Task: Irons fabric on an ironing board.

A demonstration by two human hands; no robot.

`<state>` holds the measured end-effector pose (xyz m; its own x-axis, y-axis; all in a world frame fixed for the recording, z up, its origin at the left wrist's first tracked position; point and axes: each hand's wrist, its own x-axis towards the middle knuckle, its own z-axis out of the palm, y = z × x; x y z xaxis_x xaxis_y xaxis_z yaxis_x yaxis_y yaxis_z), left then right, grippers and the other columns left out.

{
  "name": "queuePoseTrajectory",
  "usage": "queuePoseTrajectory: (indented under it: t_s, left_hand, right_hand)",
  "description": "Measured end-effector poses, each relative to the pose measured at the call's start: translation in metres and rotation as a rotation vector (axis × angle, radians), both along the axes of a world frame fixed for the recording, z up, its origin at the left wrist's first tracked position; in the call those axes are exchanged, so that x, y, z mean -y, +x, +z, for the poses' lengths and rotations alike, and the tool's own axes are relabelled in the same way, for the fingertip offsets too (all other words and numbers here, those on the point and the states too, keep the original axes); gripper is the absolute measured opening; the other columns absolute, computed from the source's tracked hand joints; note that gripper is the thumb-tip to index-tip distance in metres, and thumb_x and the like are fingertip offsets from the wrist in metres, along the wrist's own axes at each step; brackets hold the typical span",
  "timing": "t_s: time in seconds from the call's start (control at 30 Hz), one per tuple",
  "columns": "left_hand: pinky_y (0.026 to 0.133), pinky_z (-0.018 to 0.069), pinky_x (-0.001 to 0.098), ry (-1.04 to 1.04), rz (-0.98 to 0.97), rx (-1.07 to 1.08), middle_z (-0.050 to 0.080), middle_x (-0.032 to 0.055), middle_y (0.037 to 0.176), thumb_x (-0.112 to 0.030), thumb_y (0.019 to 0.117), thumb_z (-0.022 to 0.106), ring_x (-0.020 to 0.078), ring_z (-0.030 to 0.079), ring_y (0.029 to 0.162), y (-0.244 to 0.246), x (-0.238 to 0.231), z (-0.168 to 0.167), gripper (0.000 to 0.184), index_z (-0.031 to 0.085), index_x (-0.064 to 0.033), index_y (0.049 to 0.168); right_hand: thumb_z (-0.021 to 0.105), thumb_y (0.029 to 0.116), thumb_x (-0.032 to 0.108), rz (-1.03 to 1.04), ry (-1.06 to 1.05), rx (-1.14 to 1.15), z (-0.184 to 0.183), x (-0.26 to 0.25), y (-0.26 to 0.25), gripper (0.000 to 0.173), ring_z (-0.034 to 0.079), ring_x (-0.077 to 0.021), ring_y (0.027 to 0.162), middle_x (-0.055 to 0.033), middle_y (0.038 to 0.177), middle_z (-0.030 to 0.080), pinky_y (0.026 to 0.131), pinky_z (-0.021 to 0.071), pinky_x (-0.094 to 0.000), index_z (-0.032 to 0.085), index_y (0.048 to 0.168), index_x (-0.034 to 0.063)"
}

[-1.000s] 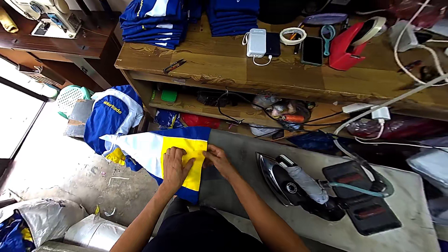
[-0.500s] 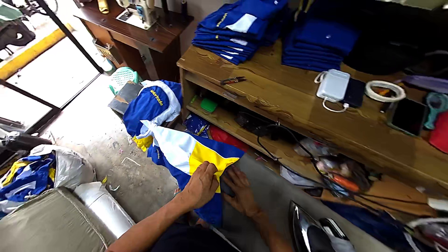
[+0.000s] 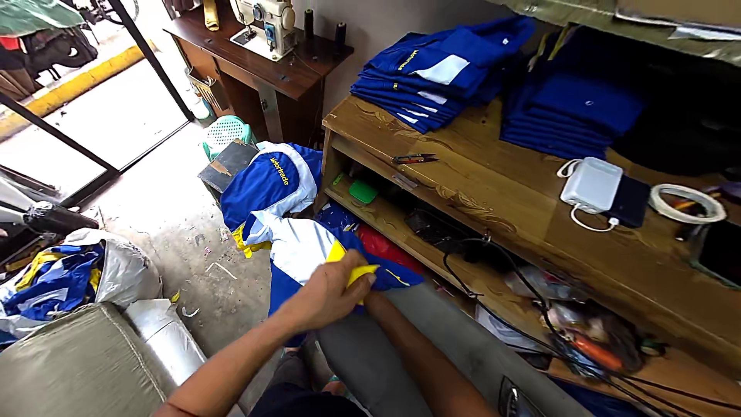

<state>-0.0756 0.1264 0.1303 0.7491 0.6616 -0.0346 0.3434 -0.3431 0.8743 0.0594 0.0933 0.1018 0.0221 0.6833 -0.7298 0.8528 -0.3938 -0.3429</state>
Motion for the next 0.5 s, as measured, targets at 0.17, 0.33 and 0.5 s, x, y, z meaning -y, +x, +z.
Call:
queuePoseTrajectory:
  t_s: [0.17, 0.33, 0.5]
  left_hand:
    - [0.075, 0.0579, 0.0463, 0.062, -0.032, -0.196, 0.069, 0.0083, 0.091, -0.031, 0.0852, 0.082, 0.0196, 0.068, 0.081, -0.022, -0.094, 0.038, 0.045, 0.061, -0.0077, 0.117]
    - [0.072, 0.0551, 0.0364, 0.134, -0.204, -0.147, 0.070, 0.0060, 0.093, -0.006, 0.0890, 0.069, 0.0129, 0.065, 0.080, -0.034, -0.149, 0.073, 0.025, 0.068, -0.0056, 0.114]
    - [0.087, 0.0545, 0.0505, 0.398, -0.095, -0.305, 0.073, 0.0134, 0.103, -0.003, 0.0910, 0.063, 0.0254, 0.069, 0.095, -0.059, -0.196, 0.090, 0.026, 0.071, -0.0039, 0.116]
  right_hand:
    - [0.072, 0.0942, 0.022, 0.241, 0.602, -0.723, -0.003, 0.015, 0.060, 0.033, 0.074, -0.0171, 0.088, -0.0101, 0.103, 0.076, 0.080, 0.0626, -0.0381, 0.073, 0.122, 0.0038]
    - [0.087, 0.0789, 0.036, 0.008, 1.001, -0.436, 0.004, -0.077, 0.079, 0.084, 0.058, -0.0207, 0.128, -0.0066, 0.142, 0.060, 0.103, 0.0517, -0.0473, 0.049, 0.151, 0.0161]
    - [0.074, 0.0942, 0.016, -0.072, 0.962, -0.381, -0.014, -0.134, 0.080, 0.013, 0.068, -0.0256, 0.078, -0.0130, 0.084, 0.072, 0.074, 0.0537, -0.0532, 0.076, 0.094, 0.0038]
